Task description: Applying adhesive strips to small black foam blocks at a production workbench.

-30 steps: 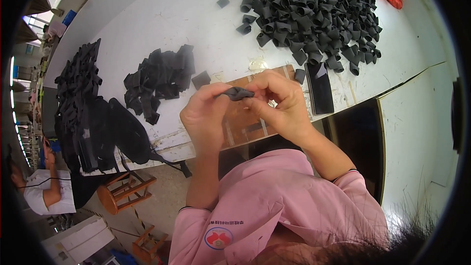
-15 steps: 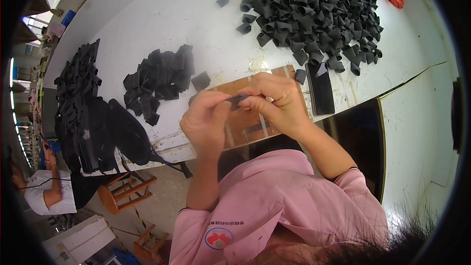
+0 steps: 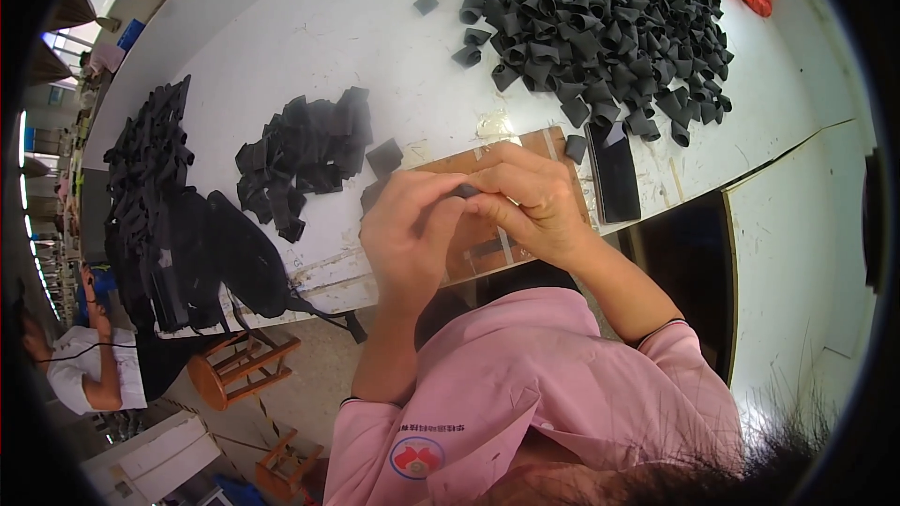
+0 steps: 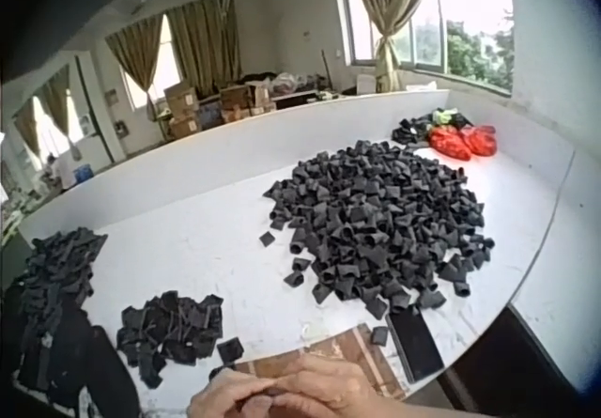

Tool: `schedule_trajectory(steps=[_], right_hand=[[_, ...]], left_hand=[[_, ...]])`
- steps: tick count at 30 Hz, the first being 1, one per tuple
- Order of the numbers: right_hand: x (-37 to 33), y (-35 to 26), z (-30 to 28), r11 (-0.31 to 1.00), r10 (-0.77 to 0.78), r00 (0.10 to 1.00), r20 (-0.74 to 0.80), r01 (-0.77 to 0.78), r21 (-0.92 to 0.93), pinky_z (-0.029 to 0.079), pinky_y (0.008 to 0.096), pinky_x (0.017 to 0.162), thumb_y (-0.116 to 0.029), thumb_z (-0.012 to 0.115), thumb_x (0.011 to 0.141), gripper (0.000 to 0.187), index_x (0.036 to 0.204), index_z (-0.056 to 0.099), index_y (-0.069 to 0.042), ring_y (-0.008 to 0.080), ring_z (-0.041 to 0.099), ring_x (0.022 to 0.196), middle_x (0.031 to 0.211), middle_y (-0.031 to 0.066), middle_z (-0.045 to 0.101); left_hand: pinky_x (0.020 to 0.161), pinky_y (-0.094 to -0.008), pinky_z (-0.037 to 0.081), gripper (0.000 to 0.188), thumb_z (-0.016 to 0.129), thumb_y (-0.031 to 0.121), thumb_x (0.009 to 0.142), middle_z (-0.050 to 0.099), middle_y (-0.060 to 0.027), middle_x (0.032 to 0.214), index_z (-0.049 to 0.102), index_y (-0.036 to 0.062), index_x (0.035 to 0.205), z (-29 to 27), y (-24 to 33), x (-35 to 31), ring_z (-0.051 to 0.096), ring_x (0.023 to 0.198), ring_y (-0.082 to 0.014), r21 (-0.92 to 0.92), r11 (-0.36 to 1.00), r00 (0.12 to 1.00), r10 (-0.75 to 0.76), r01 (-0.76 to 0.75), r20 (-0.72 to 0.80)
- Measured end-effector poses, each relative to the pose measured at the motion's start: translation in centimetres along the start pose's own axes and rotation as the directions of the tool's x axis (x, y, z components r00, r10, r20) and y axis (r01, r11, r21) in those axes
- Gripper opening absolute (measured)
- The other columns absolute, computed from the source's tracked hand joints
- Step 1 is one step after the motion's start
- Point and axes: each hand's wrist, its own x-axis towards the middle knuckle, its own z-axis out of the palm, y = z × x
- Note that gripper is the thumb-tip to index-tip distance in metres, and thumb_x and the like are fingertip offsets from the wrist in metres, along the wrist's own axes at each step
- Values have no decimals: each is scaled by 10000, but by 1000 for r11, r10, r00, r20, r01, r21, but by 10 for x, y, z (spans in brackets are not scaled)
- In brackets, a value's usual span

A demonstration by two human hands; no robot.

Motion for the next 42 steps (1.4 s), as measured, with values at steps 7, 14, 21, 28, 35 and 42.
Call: schedule_trajectory(steps=[7, 14, 21, 28, 35, 42], right_hand=[[-3, -4, -3, 999, 47, 999, 14, -47, 15, 411, 270, 492, -38, 663, 685, 114, 779, 606, -7, 186, 530, 565, 680, 76, 546], [-5, -1, 4, 999, 18, 999, -38, -20, -41, 419, 286, 508, -11, 634, 698, 95, 784, 593, 0, 209, 532, 583, 685, 90, 544], [-8, 2, 7, 960, -128, 991, -30, 116, -254, 391, 282, 454, -35, 635, 709, 88, 753, 569, 2, 201, 514, 538, 658, 87, 522], [48, 16, -33, 755, 512, 829, -226, -308, 579, 346, 194, 525, -252, 463, 882, 287, 848, 597, -1, 61, 423, 567, 682, -3, 530], [-41, 8, -12, 580, 736, 658, 159, -734, 352, 357, 186, 465, -205, 530, 855, 213, 865, 594, -1, 59, 461, 530, 626, 2, 527], [-57, -8, 10, 875, 466, 876, 123, -436, -210, 442, 314, 528, -125, 648, 724, 195, 831, 572, 19, 225, 551, 582, 680, 100, 552]], left_hand=[[589, -223, 409, 168, 558, -56, 746, 582, -70, 806, 615, 25, 881, -7, -8, 3, 540, 708, -132, -194, 981, 992, 22, 2, 122], [650, -184, 384, 93, 581, -11, 785, 563, -58, 796, 610, -30, 872, -4, -8, 2, 499, 740, -87, -132, 989, 993, -55, 69, 105], [513, -179, 411, 76, 590, 38, 806, 564, -13, 647, 571, -25, 846, 1, -17, -21, 517, 574, -55, -96, 973, 977, -201, 208, 77], [568, -272, 433, 158, 597, 102, 769, 541, -74, 682, 554, -5, 878, -23, -114, -1, 533, 608, -161, 495, 833, 960, -144, 248, -238], [682, -396, 427, 135, 629, 99, 708, 523, -162, 822, 567, 25, 801, -54, -185, 35, 526, 766, -335, 810, 516, 941, -317, 278, -121], [565, -227, 413, 117, 600, -58, 685, 536, -75, 866, 590, 12, 778, -34, -79, 15, 516, 672, -132, 317, 947, 968, -124, 50, 218]])
